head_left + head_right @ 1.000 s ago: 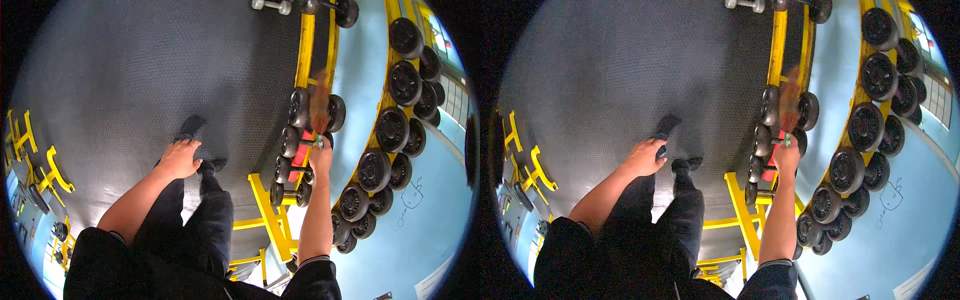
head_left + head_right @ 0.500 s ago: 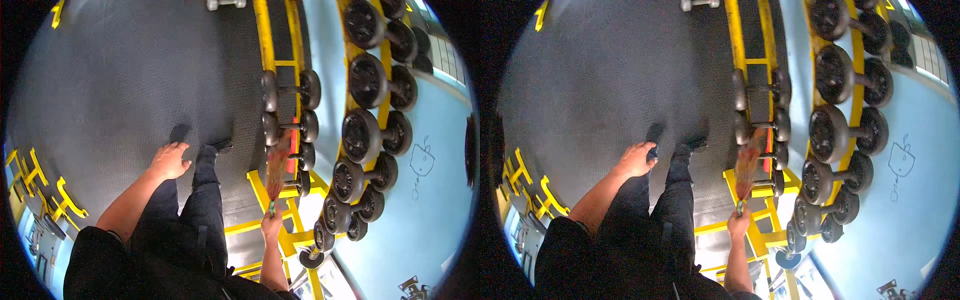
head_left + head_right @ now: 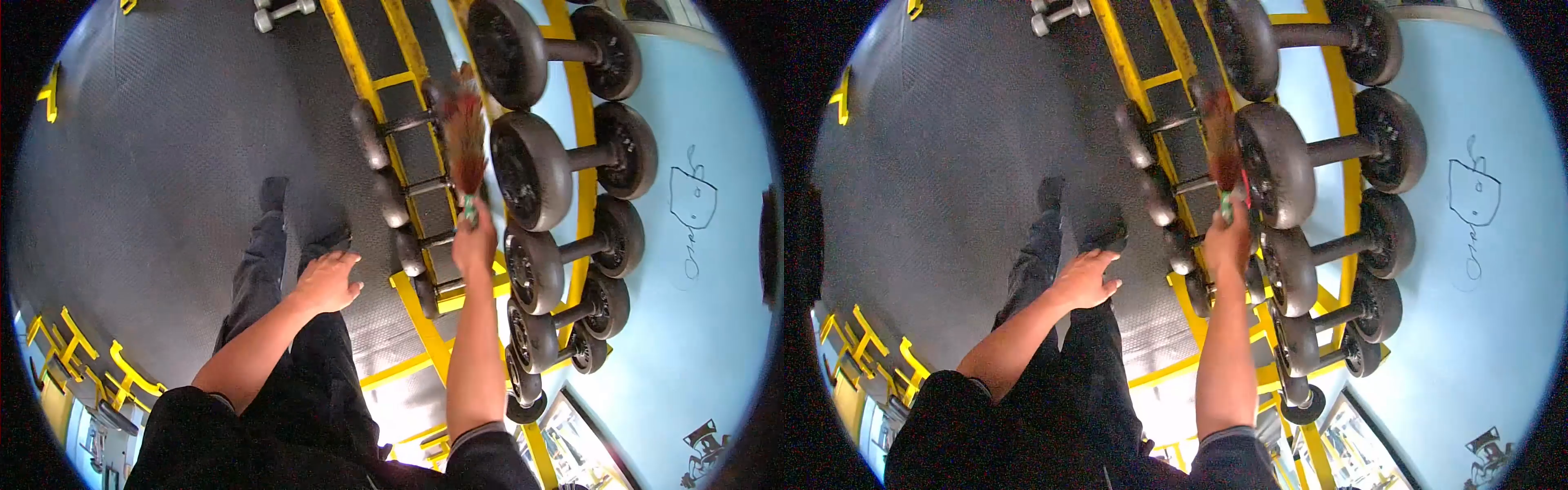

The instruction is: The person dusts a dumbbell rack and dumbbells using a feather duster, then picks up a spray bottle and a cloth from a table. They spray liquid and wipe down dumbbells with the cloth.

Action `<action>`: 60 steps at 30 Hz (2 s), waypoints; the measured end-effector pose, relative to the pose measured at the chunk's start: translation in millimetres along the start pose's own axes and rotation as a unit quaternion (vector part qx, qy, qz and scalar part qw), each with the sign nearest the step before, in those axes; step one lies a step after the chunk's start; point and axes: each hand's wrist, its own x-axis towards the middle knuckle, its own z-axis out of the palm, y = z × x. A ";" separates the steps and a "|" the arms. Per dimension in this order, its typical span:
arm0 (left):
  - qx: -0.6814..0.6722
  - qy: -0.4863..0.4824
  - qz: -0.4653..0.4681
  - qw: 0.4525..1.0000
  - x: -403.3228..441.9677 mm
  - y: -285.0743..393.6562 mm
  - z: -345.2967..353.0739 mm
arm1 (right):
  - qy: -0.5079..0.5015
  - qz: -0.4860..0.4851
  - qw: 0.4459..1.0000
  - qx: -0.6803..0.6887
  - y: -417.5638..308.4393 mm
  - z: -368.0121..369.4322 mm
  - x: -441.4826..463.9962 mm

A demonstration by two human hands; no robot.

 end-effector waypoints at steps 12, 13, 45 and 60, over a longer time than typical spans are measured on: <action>0.016 0.025 -0.085 0.996 5.8 -48.0 -59.4 | -0.026 0.076 0.974 -0.210 53.0 1.6 -3.9; -0.007 0.021 -0.070 0.997 7.1 -42.0 -65.5 | -0.015 0.073 0.971 -0.225 75.6 -1.8 -12.1; 0.051 -0.066 0.012 0.996 2.6 26.4 32.2 | -0.287 0.270 0.868 -0.302 275.1 -51.5 -185.1; -0.014 0.167 -0.075 0.983 -105.7 -10.5 -82.1 | -0.232 -0.134 0.951 -0.156 -47.4 -116.2 -174.7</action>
